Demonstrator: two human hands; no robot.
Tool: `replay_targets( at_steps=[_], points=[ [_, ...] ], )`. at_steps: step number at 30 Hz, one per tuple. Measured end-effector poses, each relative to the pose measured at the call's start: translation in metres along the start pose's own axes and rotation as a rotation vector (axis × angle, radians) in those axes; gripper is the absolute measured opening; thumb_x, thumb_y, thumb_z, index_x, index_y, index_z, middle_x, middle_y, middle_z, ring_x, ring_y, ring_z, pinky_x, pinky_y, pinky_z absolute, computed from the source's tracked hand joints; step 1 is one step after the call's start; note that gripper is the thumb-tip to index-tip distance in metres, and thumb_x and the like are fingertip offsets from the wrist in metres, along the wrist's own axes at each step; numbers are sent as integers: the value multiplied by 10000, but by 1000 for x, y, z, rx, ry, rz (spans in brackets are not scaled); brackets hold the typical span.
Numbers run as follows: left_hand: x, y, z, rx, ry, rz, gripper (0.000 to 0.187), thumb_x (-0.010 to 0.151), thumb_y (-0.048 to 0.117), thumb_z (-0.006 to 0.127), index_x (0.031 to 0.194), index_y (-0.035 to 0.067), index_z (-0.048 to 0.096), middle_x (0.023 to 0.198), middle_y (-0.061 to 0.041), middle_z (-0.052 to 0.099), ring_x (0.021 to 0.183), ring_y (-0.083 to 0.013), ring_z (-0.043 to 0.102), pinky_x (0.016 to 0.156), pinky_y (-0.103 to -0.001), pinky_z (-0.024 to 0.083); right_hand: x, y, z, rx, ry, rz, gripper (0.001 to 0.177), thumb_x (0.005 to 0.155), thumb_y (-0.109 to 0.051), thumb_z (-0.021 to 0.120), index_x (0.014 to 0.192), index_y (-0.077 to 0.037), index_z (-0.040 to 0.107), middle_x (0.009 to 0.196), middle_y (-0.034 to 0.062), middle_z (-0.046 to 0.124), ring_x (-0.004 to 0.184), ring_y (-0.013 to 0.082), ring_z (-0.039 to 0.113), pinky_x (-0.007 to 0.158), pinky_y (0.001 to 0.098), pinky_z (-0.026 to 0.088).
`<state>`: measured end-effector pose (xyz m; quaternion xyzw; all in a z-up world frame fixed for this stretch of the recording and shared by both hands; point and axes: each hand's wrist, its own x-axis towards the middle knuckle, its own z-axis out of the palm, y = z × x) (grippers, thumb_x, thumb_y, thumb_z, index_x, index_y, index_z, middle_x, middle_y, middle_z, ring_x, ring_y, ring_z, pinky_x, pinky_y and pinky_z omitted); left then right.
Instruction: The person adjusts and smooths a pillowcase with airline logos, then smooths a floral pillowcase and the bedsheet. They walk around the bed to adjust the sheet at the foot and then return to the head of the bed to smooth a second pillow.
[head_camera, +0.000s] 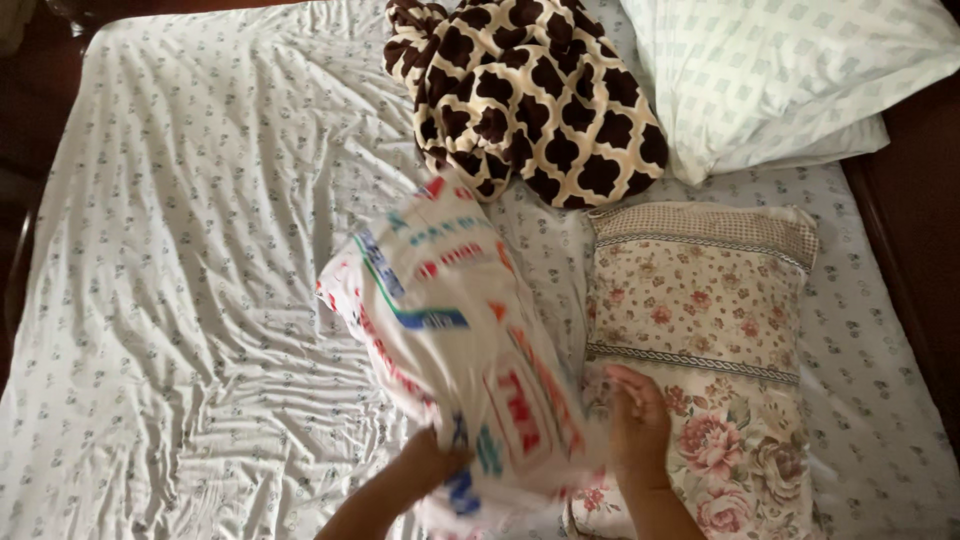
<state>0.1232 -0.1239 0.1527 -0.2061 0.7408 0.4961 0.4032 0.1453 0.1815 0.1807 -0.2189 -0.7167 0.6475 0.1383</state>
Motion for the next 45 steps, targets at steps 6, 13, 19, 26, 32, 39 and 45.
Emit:
replay_targets(
  at_steps=[6, 13, 19, 26, 32, 39, 45],
  points=[
    [-40, -59, -17, 333, 14, -175, 757, 894, 467, 651, 1443, 39, 355, 1371, -190, 488, 1195, -355, 524, 1027, -438, 440, -52, -12, 78, -522, -515, -389, 379, 984, -211, 609, 1337, -81, 566, 1498, 139, 506, 1421, 321, 439, 1173, 461, 351],
    [47, -130, -66, 400, 632, 80, 836, 963, 546, 547, 1595, 87, 251, 1617, -249, 282, 1459, -463, 319, 1185, -509, 289, -74, 2, 122, -822, -864, -147, 651, 997, -325, 555, 1539, -68, 301, 1654, 192, 203, 1538, 378, 137, 1230, 488, 171],
    [156, -151, -47, 800, 158, 160, 579, 1013, 393, 564, 1366, -35, 399, 1331, -254, 489, 1264, -411, 462, 1064, -590, 408, -70, 10, 148, -770, -818, -398, 676, 1010, -307, 564, 1565, -38, 286, 1659, 246, 187, 1541, 431, 148, 1216, 550, 165],
    [100, -65, 73, 752, 275, 227, 646, 955, 461, 566, 1470, 117, 380, 1369, -238, 564, 1189, -392, 623, 1010, -492, 508, -33, 15, 172, -935, -549, -602, 710, 920, -381, 592, 1527, -114, 337, 1634, 192, 263, 1493, 434, 233, 1163, 724, 151],
    [22, -8, -10, 213, 580, -186, 802, 969, 599, 567, 1606, 173, 332, 1475, -183, 579, 1288, -415, 622, 1084, -526, 491, 6, 26, 153, -1054, -694, -515, 639, 966, -381, 564, 1545, -243, 331, 1678, 134, 257, 1495, 389, 223, 1121, 710, 129],
    [42, 18, -37, 521, 691, -37, 905, 958, 573, 519, 1632, 229, 24, 1720, -108, -24, 1570, -370, -75, 1224, -630, 55, -1, 34, 169, -926, -713, -425, 510, 1036, -276, 539, 1512, -173, 384, 1658, 85, 344, 1578, 348, 280, 1218, 558, 237],
    [51, 21, 32, 918, 98, -35, 904, 977, 615, 441, 1673, 229, 12, 1734, -115, -126, 1587, -399, -146, 1194, -691, -5, 2, 27, 201, -753, -597, -628, 624, 989, -265, 570, 1543, -74, 355, 1637, 244, 282, 1516, 458, 214, 1189, 642, 182]
  ],
)
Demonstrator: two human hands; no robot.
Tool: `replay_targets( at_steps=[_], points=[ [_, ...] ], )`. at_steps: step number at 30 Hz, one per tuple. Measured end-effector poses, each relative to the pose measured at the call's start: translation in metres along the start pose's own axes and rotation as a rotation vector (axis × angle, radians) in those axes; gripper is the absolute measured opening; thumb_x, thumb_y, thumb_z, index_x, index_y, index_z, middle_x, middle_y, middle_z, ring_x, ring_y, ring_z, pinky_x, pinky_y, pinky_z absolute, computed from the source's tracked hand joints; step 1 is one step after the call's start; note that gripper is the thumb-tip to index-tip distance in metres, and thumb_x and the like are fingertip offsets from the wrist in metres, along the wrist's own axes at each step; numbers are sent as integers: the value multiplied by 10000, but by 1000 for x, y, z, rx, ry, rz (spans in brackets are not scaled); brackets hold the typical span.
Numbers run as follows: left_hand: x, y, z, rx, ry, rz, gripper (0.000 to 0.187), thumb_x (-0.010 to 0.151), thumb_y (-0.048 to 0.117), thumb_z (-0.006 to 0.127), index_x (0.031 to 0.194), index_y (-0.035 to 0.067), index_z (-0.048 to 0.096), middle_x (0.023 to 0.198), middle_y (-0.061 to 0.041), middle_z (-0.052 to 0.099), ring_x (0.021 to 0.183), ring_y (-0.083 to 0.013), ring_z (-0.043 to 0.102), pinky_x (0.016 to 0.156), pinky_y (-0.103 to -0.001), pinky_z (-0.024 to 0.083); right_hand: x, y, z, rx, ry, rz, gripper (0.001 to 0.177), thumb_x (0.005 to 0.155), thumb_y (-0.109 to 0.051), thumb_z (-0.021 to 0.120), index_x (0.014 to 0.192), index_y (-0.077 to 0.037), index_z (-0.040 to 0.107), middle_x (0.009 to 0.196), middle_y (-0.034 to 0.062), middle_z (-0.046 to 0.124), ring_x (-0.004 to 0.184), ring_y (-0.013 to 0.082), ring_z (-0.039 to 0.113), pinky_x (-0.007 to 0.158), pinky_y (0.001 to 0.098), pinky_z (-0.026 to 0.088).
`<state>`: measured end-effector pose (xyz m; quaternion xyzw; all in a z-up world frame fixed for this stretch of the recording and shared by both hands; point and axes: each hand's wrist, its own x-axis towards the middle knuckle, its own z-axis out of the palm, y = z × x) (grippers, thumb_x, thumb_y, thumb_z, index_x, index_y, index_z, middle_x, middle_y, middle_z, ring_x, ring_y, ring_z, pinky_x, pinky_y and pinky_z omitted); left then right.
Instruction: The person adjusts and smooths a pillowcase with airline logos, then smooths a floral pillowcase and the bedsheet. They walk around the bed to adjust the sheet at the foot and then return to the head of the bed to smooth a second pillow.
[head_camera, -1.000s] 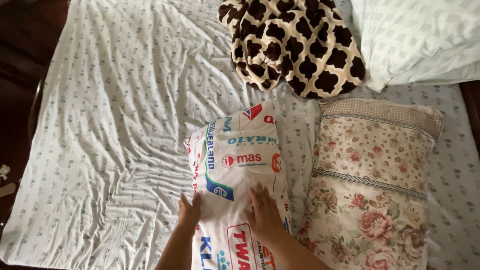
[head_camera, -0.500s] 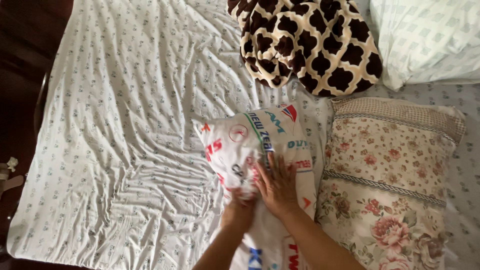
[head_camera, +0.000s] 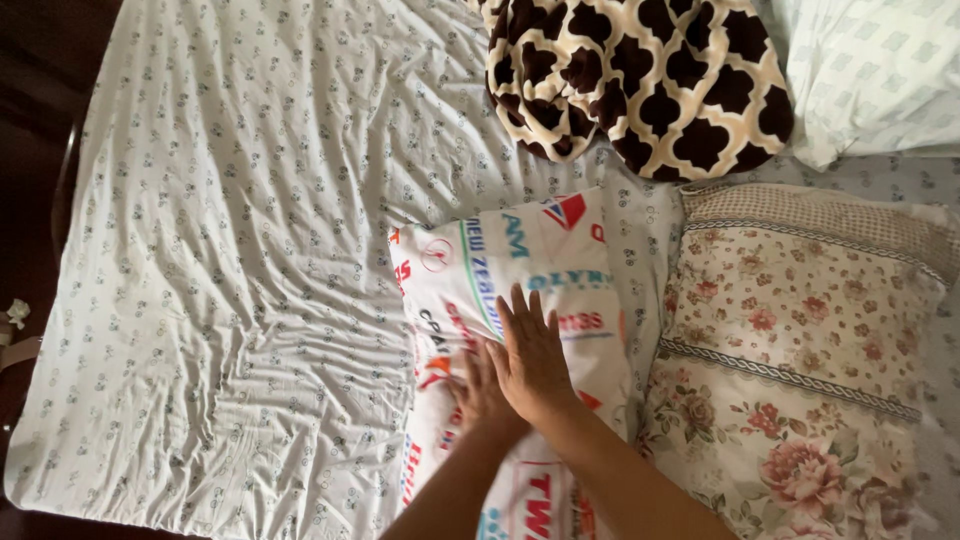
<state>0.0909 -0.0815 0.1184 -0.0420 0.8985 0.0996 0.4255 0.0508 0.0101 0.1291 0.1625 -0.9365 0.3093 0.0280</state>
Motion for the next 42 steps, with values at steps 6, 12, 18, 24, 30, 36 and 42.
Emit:
replay_targets(
  at_steps=[6, 12, 18, 24, 30, 36, 42],
  points=[
    [-26, -26, 49, -96, -27, -85, 890, 956, 697, 364, 1650, 305, -33, 1734, -42, -190, 1594, -294, -193, 1203, -583, -189, 0, 41, -1, -375, -214, 38, 606, 1014, -400, 524, 1565, -257, 317, 1687, 112, 180, 1532, 365, 146, 1186, 667, 119],
    [36, -107, 23, -341, 156, -533, 979, 961, 802, 325, 1656, 234, -67, 1729, -82, -101, 1580, -290, -72, 1260, -602, 81, -19, 108, 3, 40, -101, 470, 766, 986, -464, 596, 1610, -174, 261, 1700, 195, 154, 1564, 388, 150, 1208, 583, 180],
    [94, -128, -9, -1412, 183, -300, 839, 937, 592, 594, 1589, 215, 223, 1526, -221, 441, 1390, -388, 457, 1073, -626, 406, 1, 128, -3, 921, 65, 1277, 942, 855, -394, 741, 1549, -61, 199, 1493, 250, 451, 1313, 372, 541, 1063, 479, 495],
    [95, -114, -36, -1667, 116, -223, 737, 897, 491, 765, 1352, -40, 531, 990, -136, 653, 846, -308, 622, 726, -473, 511, 4, 116, -26, 1284, 1, 1327, 557, 829, -265, 783, 1273, 37, 635, 1174, 237, 725, 1018, 377, 711, 900, 486, 583],
    [35, -106, -82, -1855, -25, 139, 404, 856, 310, 740, 1151, 37, 694, 991, -103, 757, 860, -229, 730, 774, -394, 603, -12, 110, -68, 1416, 111, 1213, 384, 849, -168, 740, 1192, -16, 657, 1084, 187, 735, 900, 336, 722, 796, 516, 599],
    [-26, -75, -156, -1806, 84, 277, 391, 860, 251, 761, 1176, 36, 677, 1009, -100, 752, 888, -223, 723, 797, -397, 592, 2, 84, -125, 1518, 252, 939, 351, 859, -115, 711, 1206, -77, 669, 1079, 108, 750, 915, 265, 727, 793, 437, 608],
    [-57, -69, -207, -1746, 198, 498, 338, 853, 117, 737, 1182, 56, 684, 1023, -84, 748, 890, -210, 716, 792, -397, 596, 26, 82, -181, 1512, 331, 707, 388, 858, -8, 671, 1242, -50, 634, 1136, 101, 729, 1004, 261, 714, 877, 440, 591]
  ],
)
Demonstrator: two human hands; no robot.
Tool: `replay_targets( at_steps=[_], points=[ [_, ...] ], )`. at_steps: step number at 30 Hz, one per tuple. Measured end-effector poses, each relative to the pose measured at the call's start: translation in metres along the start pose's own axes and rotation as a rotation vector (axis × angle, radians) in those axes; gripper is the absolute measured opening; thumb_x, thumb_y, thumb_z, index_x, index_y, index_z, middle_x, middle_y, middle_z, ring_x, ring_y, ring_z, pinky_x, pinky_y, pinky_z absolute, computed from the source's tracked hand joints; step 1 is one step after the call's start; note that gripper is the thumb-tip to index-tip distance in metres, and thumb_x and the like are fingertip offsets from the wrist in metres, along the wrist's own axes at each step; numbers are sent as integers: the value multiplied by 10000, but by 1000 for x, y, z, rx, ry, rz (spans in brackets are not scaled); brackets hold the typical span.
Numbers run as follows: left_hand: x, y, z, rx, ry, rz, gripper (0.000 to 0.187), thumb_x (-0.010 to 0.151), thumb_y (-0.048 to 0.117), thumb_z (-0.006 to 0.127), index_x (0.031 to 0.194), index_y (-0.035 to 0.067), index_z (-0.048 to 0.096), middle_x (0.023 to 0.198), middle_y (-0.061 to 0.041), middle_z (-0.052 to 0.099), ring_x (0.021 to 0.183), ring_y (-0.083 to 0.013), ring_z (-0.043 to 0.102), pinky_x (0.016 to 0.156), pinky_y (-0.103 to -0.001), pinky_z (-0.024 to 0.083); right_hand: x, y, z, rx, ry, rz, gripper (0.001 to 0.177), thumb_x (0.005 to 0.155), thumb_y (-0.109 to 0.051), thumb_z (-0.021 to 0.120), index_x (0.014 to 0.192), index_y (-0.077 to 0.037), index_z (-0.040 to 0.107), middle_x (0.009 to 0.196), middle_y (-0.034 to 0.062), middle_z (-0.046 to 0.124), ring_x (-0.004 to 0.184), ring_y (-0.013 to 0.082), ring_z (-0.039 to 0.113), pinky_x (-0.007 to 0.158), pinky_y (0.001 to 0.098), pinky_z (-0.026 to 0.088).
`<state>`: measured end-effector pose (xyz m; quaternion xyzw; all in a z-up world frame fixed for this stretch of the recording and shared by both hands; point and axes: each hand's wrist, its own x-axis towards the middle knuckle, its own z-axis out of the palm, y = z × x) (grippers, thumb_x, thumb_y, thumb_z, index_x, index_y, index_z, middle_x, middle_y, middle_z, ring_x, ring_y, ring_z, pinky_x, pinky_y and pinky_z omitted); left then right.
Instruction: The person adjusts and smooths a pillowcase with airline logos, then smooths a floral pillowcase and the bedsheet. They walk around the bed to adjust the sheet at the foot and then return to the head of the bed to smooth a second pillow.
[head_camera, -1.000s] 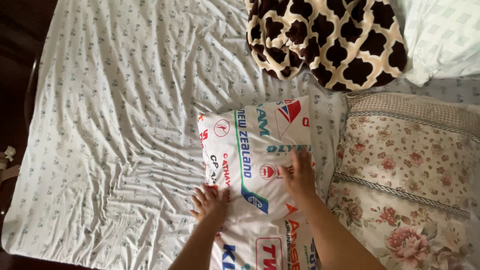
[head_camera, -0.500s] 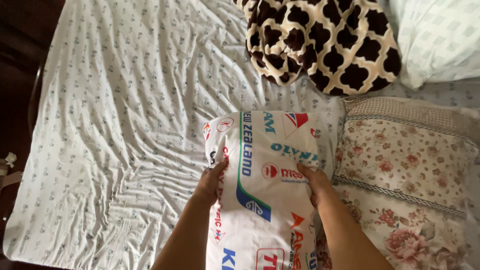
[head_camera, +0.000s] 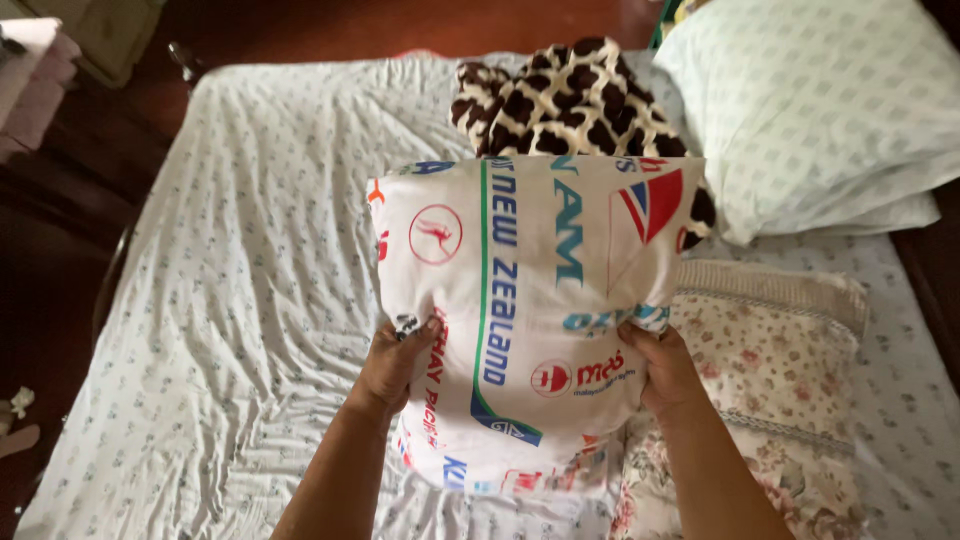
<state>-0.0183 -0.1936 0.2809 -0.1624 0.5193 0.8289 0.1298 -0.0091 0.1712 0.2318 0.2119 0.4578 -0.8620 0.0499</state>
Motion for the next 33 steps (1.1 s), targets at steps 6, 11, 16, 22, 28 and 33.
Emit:
replay_targets(
  at_steps=[6, 11, 16, 22, 28, 33],
  points=[
    [-17, 11, -14, 74, -78, 41, 374, 830, -55, 684, 1199, 7, 692, 1086, -117, 756, 965, -220, 724, 883, -379, 583, -26, -47, -3, -218, -114, -72, 693, 719, 79, 656, 1385, -69, 537, 1317, 118, 669, 1199, 303, 646, 1019, 466, 528],
    [-57, 23, -15, 179, -116, 114, 630, 767, -26, 675, 1381, 53, 556, 1244, -100, 716, 1127, -197, 675, 994, -382, 536, -73, -60, 2, -263, -173, -4, 981, 623, -20, 744, 1498, -253, 367, 1450, 11, 577, 1336, 239, 548, 1075, 469, 462],
    [-100, 73, -14, 201, -243, 168, 890, 724, 350, 738, 1497, 38, 428, 1395, -108, 650, 1282, -220, 609, 1076, -397, 451, -100, -76, -3, -325, -184, -106, 920, 678, -186, 847, 1498, -98, 439, 1410, 69, 606, 1290, 244, 574, 1068, 468, 460],
    [-108, 113, -5, 304, -79, 143, 961, 784, 635, 657, 1522, 73, 410, 1354, -123, 664, 1221, -229, 639, 1022, -415, 483, -112, -93, 2, -357, -189, -185, 884, 738, -499, 755, 1485, -144, 443, 1353, 61, 641, 1218, 221, 613, 966, 471, 520],
    [-115, 127, 0, 722, 181, 188, 474, 979, 407, 582, 1215, 24, 732, 941, -141, 771, 837, -221, 708, 753, -365, 575, -120, -97, 0, -458, -75, -204, 499, 909, -356, 676, 1307, -57, 649, 1117, 78, 755, 1016, 198, 683, 901, 406, 535],
    [-131, 131, -8, 1075, 255, 425, 390, 1059, 369, 489, 1058, 63, 730, 805, -138, 733, 725, -261, 677, 690, -383, 550, -130, -100, 8, -563, -13, -238, 324, 961, -222, 679, 1187, 4, 726, 1015, 127, 753, 901, 208, 664, 840, 394, 530]
  ],
)
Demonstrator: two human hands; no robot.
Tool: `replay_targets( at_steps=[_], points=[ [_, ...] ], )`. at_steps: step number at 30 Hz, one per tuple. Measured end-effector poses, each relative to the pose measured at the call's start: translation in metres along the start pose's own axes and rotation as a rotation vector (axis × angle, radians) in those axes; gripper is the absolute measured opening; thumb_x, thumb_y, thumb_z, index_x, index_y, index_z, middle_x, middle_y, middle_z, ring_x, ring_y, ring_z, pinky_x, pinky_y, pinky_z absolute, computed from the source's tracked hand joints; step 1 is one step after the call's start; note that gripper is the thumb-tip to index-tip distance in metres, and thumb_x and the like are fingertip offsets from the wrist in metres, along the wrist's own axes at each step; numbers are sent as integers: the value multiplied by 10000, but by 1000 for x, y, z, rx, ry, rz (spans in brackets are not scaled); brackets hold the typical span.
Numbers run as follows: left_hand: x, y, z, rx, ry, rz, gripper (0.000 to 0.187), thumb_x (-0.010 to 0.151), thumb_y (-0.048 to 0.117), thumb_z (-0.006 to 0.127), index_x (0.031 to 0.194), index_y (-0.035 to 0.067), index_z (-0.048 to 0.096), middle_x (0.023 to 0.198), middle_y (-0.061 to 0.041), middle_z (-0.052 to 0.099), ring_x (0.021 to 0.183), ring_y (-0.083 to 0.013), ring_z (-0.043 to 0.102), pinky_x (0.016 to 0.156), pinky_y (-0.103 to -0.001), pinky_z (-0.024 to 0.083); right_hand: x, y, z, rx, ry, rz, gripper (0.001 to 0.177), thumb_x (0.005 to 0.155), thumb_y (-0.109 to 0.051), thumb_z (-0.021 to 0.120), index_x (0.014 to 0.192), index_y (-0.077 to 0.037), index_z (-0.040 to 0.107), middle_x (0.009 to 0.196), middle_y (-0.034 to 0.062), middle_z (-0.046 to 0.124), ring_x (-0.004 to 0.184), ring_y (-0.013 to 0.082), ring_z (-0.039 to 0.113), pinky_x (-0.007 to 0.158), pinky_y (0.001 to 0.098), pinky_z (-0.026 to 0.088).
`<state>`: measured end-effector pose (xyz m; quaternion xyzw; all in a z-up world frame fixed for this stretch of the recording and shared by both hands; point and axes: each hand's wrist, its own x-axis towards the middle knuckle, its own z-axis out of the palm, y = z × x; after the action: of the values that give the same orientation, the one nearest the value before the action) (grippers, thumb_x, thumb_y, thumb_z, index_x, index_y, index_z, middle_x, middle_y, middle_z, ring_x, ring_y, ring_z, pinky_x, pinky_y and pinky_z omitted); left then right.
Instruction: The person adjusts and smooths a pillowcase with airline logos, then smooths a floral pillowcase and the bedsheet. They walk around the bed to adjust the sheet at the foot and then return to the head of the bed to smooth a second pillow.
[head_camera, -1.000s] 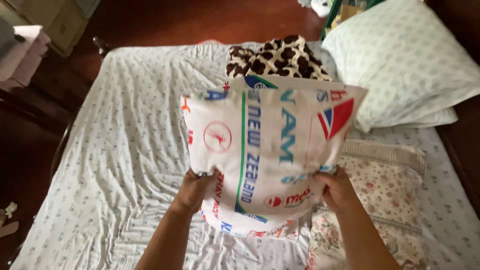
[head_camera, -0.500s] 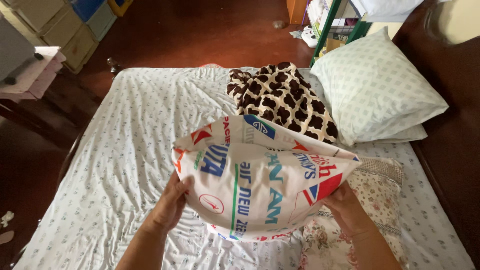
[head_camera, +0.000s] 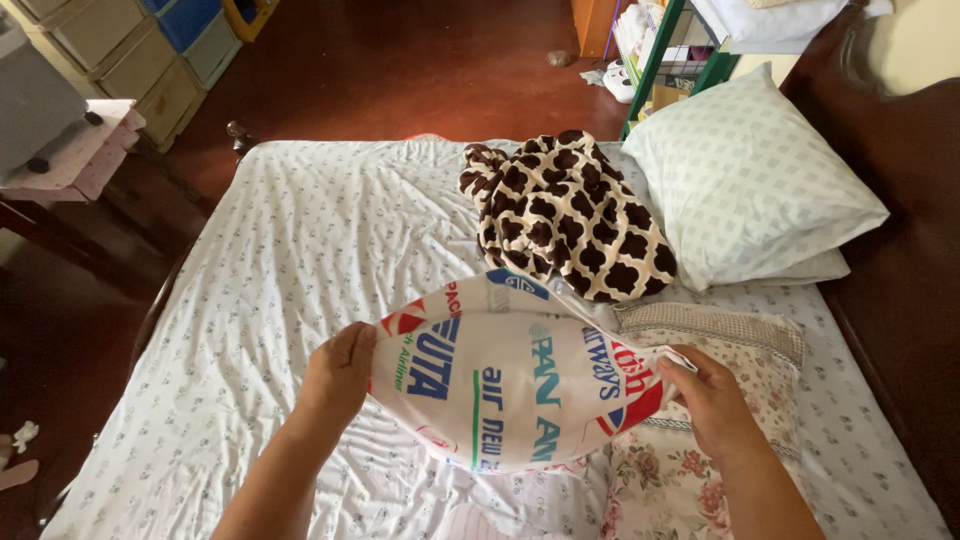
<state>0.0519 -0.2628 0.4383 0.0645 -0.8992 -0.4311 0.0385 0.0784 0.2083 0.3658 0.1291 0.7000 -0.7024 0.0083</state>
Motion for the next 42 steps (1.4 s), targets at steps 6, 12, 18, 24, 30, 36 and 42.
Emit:
replay_targets(
  at_steps=[6, 12, 18, 24, 30, 36, 42],
  points=[
    [17, 16, -22, 560, 170, 84, 385, 1099, 406, 445, 990, 137, 697, 810, -83, 727, 696, -280, 685, 661, -431, 553, 5, -58, 22, -331, 260, 149, 355, 1023, -339, 591, 1199, -60, 721, 1008, 133, 757, 977, 214, 688, 989, 411, 478],
    [28, 72, -49, -204, 348, 54, 315, 1090, 263, 501, 968, 44, 691, 680, -87, 663, 563, -172, 637, 541, -348, 512, 13, -107, 43, 25, 353, -204, 266, 1043, -282, 617, 1138, -49, 703, 1010, 95, 738, 885, 188, 707, 855, 367, 610],
    [14, 110, -66, -86, 504, 337, 354, 1149, 238, 499, 947, 5, 671, 712, -65, 644, 602, -132, 582, 573, -307, 491, 9, -127, 35, 135, 248, -544, 217, 1105, -217, 656, 1131, -9, 715, 998, 93, 736, 847, 134, 675, 786, 302, 567],
    [-7, 104, -84, -191, 546, 404, 381, 1203, 230, 491, 937, 3, 639, 746, -36, 630, 644, -65, 565, 588, -260, 474, -12, -117, 31, 85, 211, -860, 262, 1190, -201, 644, 1194, 54, 704, 1043, 106, 724, 884, 104, 657, 846, 257, 552],
    [-20, 91, -100, -176, 531, 411, 398, 1234, 211, 489, 916, 11, 622, 720, -28, 577, 601, -71, 500, 525, -271, 413, -35, -121, 19, 33, 120, -869, 379, 1208, -277, 616, 1019, 45, 683, 830, 132, 707, 681, 154, 696, 608, 263, 572],
    [-17, 69, -137, -460, 560, 323, 330, 1191, 170, 486, 929, 39, 637, 729, -33, 605, 615, -97, 549, 539, -274, 448, -99, -132, 30, -244, 90, -155, 339, 1036, -255, 509, 985, 15, 708, 773, 190, 734, 635, 286, 740, 507, 400, 614],
    [78, 58, -140, -261, 620, 393, 225, 1136, 67, 526, 1016, 17, 710, 838, -54, 679, 762, -130, 631, 634, -274, 506, -88, -76, 62, -345, -352, -14, 286, 955, -265, 564, 901, -49, 745, 775, 146, 756, 616, 228, 785, 578, 374, 661]
  ],
)
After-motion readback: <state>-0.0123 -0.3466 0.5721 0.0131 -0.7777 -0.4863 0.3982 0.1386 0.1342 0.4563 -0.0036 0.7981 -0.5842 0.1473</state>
